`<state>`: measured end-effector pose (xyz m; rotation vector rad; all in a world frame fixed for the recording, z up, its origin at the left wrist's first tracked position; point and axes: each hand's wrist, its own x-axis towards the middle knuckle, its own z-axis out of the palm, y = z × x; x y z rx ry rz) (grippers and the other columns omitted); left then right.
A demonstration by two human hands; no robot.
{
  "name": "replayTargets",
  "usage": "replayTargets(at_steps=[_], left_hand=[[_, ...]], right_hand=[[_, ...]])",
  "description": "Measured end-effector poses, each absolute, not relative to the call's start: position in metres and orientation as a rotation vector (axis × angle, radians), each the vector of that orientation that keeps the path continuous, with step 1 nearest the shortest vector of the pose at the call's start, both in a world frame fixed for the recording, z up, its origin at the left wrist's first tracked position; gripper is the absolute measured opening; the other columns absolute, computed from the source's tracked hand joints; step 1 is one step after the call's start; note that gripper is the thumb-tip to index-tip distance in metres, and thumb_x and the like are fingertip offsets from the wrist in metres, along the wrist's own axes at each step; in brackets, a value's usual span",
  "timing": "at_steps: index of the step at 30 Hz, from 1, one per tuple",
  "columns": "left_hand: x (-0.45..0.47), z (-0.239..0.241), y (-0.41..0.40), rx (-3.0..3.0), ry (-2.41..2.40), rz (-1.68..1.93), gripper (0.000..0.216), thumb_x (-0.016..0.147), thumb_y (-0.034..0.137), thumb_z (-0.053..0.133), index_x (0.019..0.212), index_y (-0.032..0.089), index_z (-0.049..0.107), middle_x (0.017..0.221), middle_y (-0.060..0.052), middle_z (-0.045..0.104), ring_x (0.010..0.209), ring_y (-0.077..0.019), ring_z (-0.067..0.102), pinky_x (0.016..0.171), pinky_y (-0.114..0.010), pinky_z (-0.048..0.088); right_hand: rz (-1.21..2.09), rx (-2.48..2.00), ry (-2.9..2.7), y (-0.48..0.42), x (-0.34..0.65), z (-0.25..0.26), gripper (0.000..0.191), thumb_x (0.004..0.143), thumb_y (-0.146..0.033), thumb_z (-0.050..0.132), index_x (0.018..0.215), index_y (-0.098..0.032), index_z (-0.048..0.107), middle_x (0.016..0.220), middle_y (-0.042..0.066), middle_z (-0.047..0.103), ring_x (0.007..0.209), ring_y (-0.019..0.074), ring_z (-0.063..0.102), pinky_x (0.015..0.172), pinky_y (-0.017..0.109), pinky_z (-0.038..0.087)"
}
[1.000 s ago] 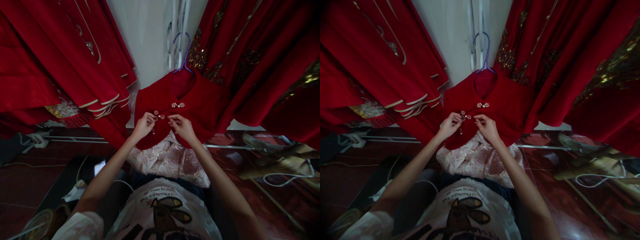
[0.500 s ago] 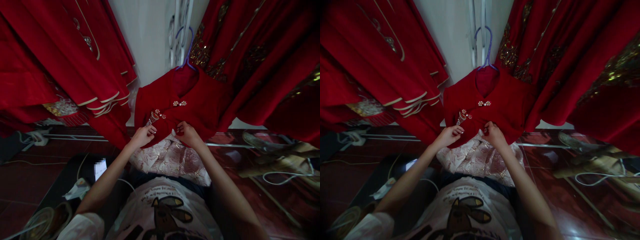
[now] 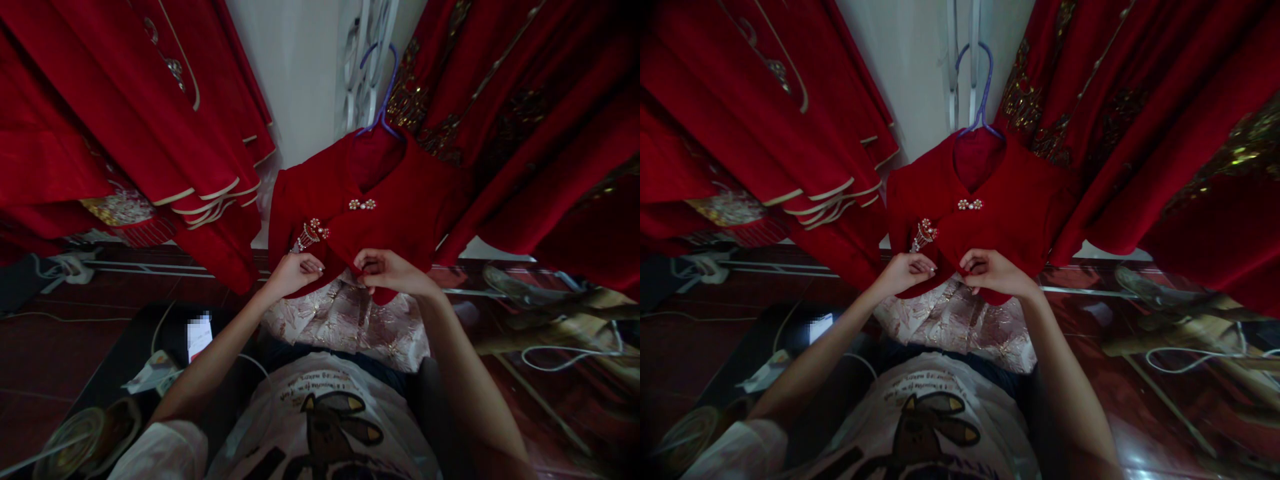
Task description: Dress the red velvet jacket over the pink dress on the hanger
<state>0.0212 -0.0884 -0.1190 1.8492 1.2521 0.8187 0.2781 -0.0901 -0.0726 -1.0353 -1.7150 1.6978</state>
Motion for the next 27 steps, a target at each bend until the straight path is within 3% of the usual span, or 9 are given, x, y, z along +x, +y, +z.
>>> replayTargets(at_steps=[3, 9, 12, 17, 27], left_hand=[[0.027, -0.116, -0.093, 1.834, 1.198, 0.82, 0.016, 0.073, 0.016, 0.067, 0.088, 0.017, 0.071, 0.08, -0.002, 0.074, 0.073, -0.0126, 0.069, 0.071, -0.025, 0.058], [0.029, -0.124, -0.089, 1.739, 1.212, 0.881, 0.011, 0.072, 0.014, 0.068, 0.083, 0.014, 0.068, 0.08, -0.004, 0.074, 0.075, -0.0138, 0.071, 0.073, -0.026, 0.059], [0.029, -0.13, -0.086, 1.718, 1.239, 0.906, 0.012, 0.071, 0.016, 0.07, 0.083, 0.013, 0.067, 0.079, -0.005, 0.074, 0.074, -0.0143, 0.071, 0.074, -0.027, 0.059], [0.032, -0.137, -0.086, 1.741, 1.259, 0.976, 0.02, 0.073, 0.03, 0.073, 0.082, 0.013, 0.07, 0.083, -0.006, 0.075, 0.073, -0.0153, 0.071, 0.074, -0.029, 0.059], [0.032, -0.147, -0.086, 1.693, 1.292, 1.044, 0.015, 0.071, 0.024, 0.071, 0.083, 0.014, 0.073, 0.085, -0.007, 0.076, 0.075, -0.017, 0.072, 0.076, -0.031, 0.059]], right_hand=[[1.607, -0.94, -1.696, -0.1, 0.257, -0.073, 0.025, 0.063, -0.02, 0.069, 0.085, -0.019, 0.057, 0.084, -0.001, 0.061, 0.061, 0.0087, 0.059, 0.053, 0.022, 0.053], [1.005, -1.182, -1.722, -0.093, 0.217, -0.117, 0.033, 0.062, -0.008, 0.066, 0.094, -0.014, 0.063, 0.095, 0.005, 0.062, 0.068, 0.0096, 0.063, 0.066, 0.024, 0.056], [0.946, -1.181, -1.734, -0.088, 0.211, -0.129, 0.03, 0.068, -0.008, 0.064, 0.097, -0.013, 0.063, 0.102, 0.009, 0.062, 0.072, 0.0105, 0.066, 0.067, 0.024, 0.057], [0.837, -1.186, -1.761, -0.086, 0.211, -0.134, 0.014, 0.081, -0.017, 0.061, 0.094, -0.014, 0.063, 0.096, 0.008, 0.063, 0.071, 0.0107, 0.065, 0.069, 0.025, 0.058], [0.776, -1.13, -1.733, -0.089, 0.207, -0.146, 0.012, 0.086, -0.02, 0.058, 0.096, -0.017, 0.063, 0.097, 0.006, 0.061, 0.077, 0.0123, 0.067, 0.071, 0.026, 0.058]])
